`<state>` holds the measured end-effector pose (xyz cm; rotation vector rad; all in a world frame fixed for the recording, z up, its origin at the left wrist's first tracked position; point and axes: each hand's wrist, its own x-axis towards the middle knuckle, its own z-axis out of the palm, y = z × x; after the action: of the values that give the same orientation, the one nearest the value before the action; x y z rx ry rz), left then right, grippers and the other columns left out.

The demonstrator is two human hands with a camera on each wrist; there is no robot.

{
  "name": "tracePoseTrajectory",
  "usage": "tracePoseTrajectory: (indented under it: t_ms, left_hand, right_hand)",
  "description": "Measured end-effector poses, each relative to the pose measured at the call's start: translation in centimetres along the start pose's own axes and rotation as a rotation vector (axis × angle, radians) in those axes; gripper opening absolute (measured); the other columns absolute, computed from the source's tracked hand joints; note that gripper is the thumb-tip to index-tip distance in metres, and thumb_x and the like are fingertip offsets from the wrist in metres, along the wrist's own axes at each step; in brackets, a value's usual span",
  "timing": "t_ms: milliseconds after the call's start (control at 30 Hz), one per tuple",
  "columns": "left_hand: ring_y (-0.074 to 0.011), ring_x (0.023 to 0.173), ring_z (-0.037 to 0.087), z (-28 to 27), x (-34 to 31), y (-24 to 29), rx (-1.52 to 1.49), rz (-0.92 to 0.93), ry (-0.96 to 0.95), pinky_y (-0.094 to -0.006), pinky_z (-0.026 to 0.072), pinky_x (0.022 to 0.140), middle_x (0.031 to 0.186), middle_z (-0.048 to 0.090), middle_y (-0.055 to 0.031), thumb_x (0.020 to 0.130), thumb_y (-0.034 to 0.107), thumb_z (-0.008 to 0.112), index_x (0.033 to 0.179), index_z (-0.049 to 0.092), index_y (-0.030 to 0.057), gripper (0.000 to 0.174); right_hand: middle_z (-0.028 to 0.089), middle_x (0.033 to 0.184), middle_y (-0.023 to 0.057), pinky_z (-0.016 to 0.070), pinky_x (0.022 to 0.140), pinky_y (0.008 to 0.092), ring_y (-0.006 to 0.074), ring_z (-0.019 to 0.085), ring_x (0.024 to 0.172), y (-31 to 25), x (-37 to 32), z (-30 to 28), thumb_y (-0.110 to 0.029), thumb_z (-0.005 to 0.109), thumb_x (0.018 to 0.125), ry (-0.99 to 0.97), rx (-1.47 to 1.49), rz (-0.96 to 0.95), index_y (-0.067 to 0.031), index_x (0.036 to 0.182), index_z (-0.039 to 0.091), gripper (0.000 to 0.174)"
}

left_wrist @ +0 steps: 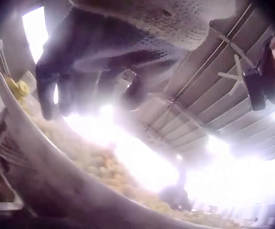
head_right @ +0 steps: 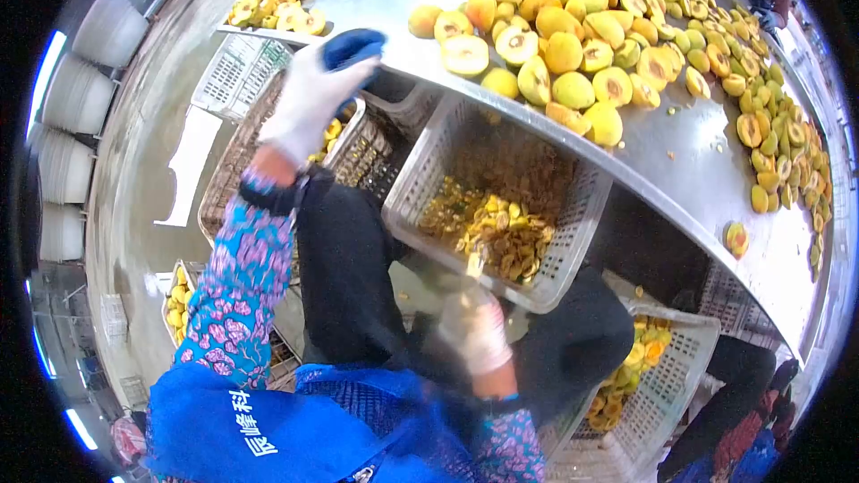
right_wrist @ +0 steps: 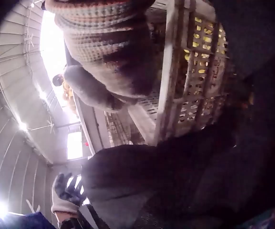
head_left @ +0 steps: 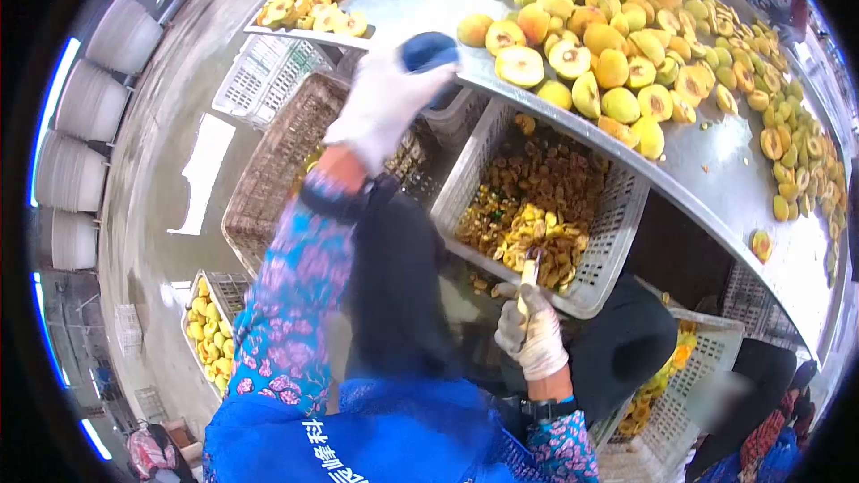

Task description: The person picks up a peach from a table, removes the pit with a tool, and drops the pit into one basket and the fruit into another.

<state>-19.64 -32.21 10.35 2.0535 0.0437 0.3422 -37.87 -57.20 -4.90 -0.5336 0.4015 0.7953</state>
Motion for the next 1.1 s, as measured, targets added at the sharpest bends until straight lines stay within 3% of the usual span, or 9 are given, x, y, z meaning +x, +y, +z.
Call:
tracePoseTrajectory:
  t_ms: [67,133,400,533,633,700,800,867,1100]
  left_hand:
    - [-0.0152,0.080,0.062,2.9,3.7,0.6,0.422,-0.010,-0.198,-0.0284,0.0492,0.075,0.092,0.068,-0.0088,0.082,0.024,0.067,0.110,0.065,0.0029,0.034]
    - [-0.0329,0.105,0.060,6.8,6.4,0.1,0.716,0.126,-0.229,-0.0386,0.0464,0.089,0.108,0.064,-0.0193,0.082,0.047,0.059,0.111,0.062,0.0034,0.052]
    - [-0.0355,0.099,0.062,11.8,8.7,-2.1,0.734,0.018,-0.269,-0.0380,0.0484,0.088,0.106,0.065,-0.0202,0.072,0.043,0.074,0.113,0.060,0.0003,0.061]
    - [-0.0144,0.085,0.064,9.7,9.0,-1.7,-0.056,-0.173,-0.290,-0.0257,0.0516,0.071,0.100,0.067,-0.0068,0.077,0.027,0.076,0.112,0.063,0.0023,0.045]
    - [-0.0114,0.090,0.064,7.1,4.7,2.3,-0.775,-0.200,-0.407,-0.0243,0.0519,0.074,0.103,0.066,-0.0052,0.087,0.019,0.066,0.114,0.061,0.0011,0.033]
    - [-0.0116,0.092,0.064,6.5,0.8,3.5,-0.902,-0.247,-0.421,-0.0243,0.0512,0.079,0.105,0.066,-0.0053,0.089,0.017,0.063,0.114,0.060,-0.0011,0.031]
    - [-0.0103,0.093,0.062,6.5,-5.8,4.1,-0.717,-0.186,-0.396,-0.0249,0.0490,0.084,0.104,0.066,-0.0061,0.086,0.013,0.067,0.112,0.061,-0.0026,0.031]
    - [-0.0093,0.088,0.061,7.1,-9.9,3.5,-0.666,-0.340,-0.344,-0.0235,0.0498,0.080,0.100,0.067,-0.0052,0.076,0.009,0.077,0.110,0.062,-0.0020,0.038]
    - [-0.0200,0.104,0.061,6.4,-18.0,-2.5,-1.456,-0.764,-0.225,-0.0325,0.0485,0.092,0.113,0.063,-0.0110,0.099,0.038,0.045,0.119,0.055,0.0018,0.043]
  right_hand:
    - [0.038,0.052,-0.0031,0.0255,0.033,0.0266,0.0098,0.030,0.035,0.7,0.1,-0.4,-0.036,0.063,0.087,0.239,-0.015,-0.014,-0.0023,0.105,0.059,0.038]
    - [0.043,0.054,-0.0020,0.0256,0.032,0.0269,0.0113,0.034,0.035,1.0,0.2,-1.1,-0.030,0.063,0.088,0.324,-0.034,-0.016,-0.0066,0.099,0.058,0.026]
    - [0.048,0.058,-0.0024,0.0367,0.034,0.0250,0.0113,0.043,0.038,0.7,0.8,-1.3,-0.026,0.062,0.087,0.432,-0.185,-0.049,-0.0147,0.095,0.054,0.016]
    - [0.046,0.058,0.0002,0.0304,0.032,0.0271,0.0130,0.039,0.036,-0.1,0.1,-0.4,-0.024,0.058,0.089,0.387,-0.126,-0.027,-0.0101,0.099,0.053,0.017]
    - [0.043,0.054,0.0021,0.0284,0.031,0.0280,0.0137,0.038,0.034,-1.0,-0.7,0.7,-0.023,0.056,0.091,0.353,-0.064,-0.151,-0.0054,0.098,0.051,0.019]
    - [0.043,0.052,0.0023,0.0290,0.031,0.0270,0.0133,0.038,0.033,-1.6,-1.1,1.4,-0.023,0.056,0.091,0.299,-0.285,-0.512,-0.0037,0.097,0.051,0.021]
    - [0.043,0.050,0.0017,0.0310,0.031,0.0254,0.0122,0.039,0.032,-5.6,-2.5,7.7,-0.027,0.057,0.091,0.442,-0.550,-0.654,-0.0044,0.093,0.052,0.024]
    - [0.044,0.050,0.0009,0.0315,0.032,0.0248,0.0110,0.040,0.033,-5.9,-2.3,9.9,-0.029,0.058,0.091,0.423,-0.464,-0.629,-0.0044,0.093,0.052,0.025]
    - [0.046,0.054,0.0009,0.0325,0.032,0.0255,0.0115,0.043,0.035,-2.9,-1.6,8.6,-0.026,0.061,0.091,0.313,-0.459,-0.413,-0.0024,0.104,0.054,0.028]
